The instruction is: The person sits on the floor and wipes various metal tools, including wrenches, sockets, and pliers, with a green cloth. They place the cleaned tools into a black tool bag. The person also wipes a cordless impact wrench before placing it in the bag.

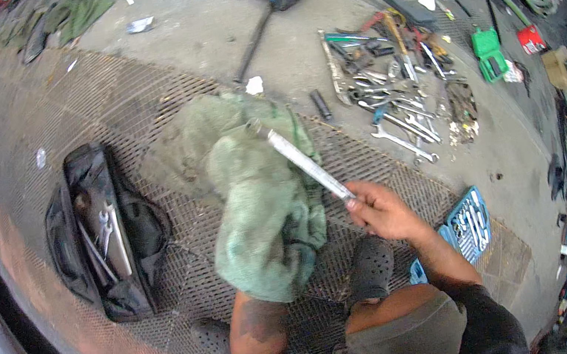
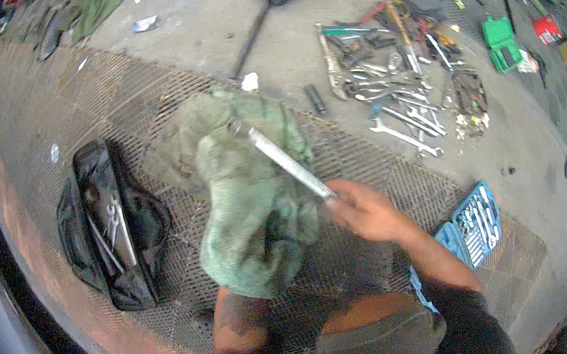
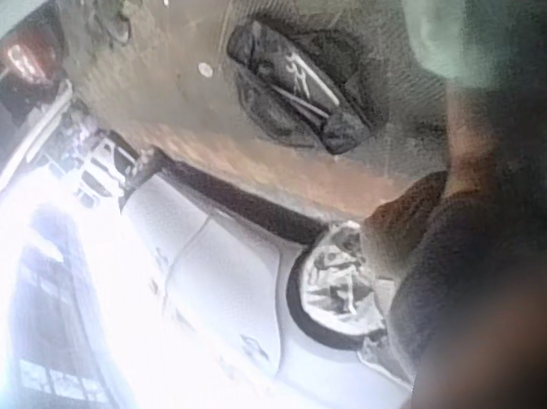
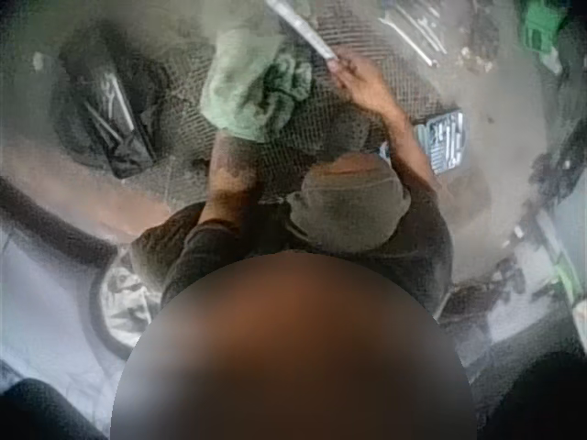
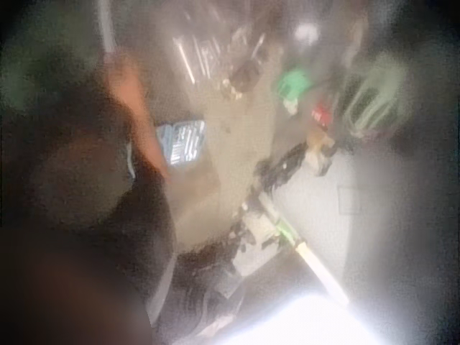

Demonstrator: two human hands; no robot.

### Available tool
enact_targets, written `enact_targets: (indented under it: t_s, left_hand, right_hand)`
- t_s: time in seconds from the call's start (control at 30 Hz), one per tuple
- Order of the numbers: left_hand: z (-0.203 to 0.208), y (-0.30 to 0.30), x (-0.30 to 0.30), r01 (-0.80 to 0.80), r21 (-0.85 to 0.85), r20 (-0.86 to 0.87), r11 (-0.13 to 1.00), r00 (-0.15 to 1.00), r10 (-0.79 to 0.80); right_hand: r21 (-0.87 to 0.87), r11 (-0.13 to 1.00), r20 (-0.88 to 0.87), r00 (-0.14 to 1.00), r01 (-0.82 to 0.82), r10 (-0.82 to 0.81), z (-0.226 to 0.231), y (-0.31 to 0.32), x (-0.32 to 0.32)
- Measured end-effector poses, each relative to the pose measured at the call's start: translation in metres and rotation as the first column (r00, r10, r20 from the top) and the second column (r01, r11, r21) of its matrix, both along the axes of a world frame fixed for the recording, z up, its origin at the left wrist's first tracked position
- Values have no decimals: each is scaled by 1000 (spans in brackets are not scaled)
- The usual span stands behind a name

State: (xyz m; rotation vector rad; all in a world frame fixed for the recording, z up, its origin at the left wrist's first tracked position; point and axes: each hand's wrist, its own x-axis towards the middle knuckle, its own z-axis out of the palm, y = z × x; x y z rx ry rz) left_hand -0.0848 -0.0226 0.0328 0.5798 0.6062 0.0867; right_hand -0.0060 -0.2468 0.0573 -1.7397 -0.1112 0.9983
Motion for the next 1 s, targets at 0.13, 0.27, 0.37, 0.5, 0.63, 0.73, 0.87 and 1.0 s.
enact_targets:
  t_s: [0.13,0.27,0.37,0.5,0.63,0.73,0.87,1.0]
  left_hand:
    - [13,2,-4,-27,-123,13,992,1000,28]
    - [19,2,9,127,550,94,826,973,-212]
    - [6,-10,32,105,976,-20,190,916,-400]
    - [-22,-19,43,250,214,209,944,933,-294]
    - [-24,7,17,70,-15,128,997,990,-67]
    - [-16,31,2,-73,-69,81,995,994,79]
    - [-8,41,-6,-136,-72,60,988,988,140]
    - [8,36,-4,-116,34,84,993,990,112]
  right_hand:
    - [-7,997,195,978,-79,78,1,44,-22]
    - [-83,996,412,911,24,12,3,73,-12]
    - [-71,981,464,877,178,-126,5,90,17]
    - [-249,951,778,623,182,84,14,88,26]
    - [-387,922,832,420,-32,364,13,71,-3]
    - [-76,982,618,764,-174,184,-3,62,-16]
    - [139,990,-183,983,4,22,-15,59,-30]
    - [343,916,-565,825,205,27,-9,65,-46]
